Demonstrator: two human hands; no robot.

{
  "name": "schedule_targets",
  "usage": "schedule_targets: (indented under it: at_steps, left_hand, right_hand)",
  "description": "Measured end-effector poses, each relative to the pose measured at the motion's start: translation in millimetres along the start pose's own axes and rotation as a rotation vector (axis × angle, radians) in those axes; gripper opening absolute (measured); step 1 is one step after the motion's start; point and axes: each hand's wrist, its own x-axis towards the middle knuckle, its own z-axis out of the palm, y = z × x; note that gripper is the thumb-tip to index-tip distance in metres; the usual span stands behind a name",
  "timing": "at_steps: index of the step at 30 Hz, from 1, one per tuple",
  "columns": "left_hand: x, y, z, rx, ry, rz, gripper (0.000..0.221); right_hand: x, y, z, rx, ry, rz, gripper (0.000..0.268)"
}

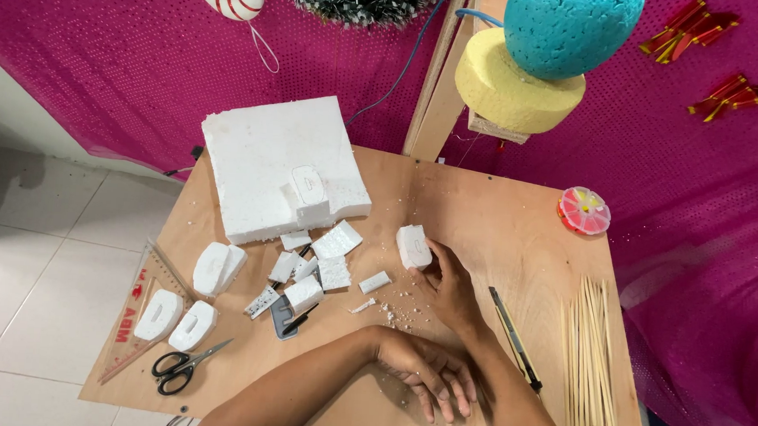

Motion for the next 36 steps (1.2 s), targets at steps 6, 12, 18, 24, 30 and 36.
schedule_targets:
  at_steps: [6, 12, 18, 24, 30, 36]
  left_hand:
    - [-1.3, 2.6, 2.8, 0.01, 0.001, 0.0, 0.041]
    - [-1.6, 3.1, 4.3, 0.027, 0.012, -0.004, 0.042]
    - [0.2, -1.3, -1.8, 0.009, -0.008, -0.001, 0.042]
    - [0.6, -1.8, -2.0, 0.003, -0.011, -0.002, 0.041]
    - [0.0, 0.5, 1.1, 0.007, -0.003, -0.004, 0.042]
    - [-1.1, 2.8, 3.4, 0.019, 0.006, -0.012, 0.042]
  right_hand:
    - [-0.1, 1.3, 0.8, -0.006, -0.008, 0.012, 0.059]
    - [-0.2, 3.3, 3.3, 0.016, 0.007, -0.009, 0.058]
    - [0.3, 1.4, 3.4, 0.029, -0.002, 0.013, 0.058]
    - [0.2, 5.7, 6.1, 0.029, 0.016, -0.011, 0.057]
    - [0.4, 9.0, 7.5, -0.021, 0.032, -0.063, 0.056]
    - [0.0, 6.1, 7.0, -0.021, 0.029, -0.065, 0.056]
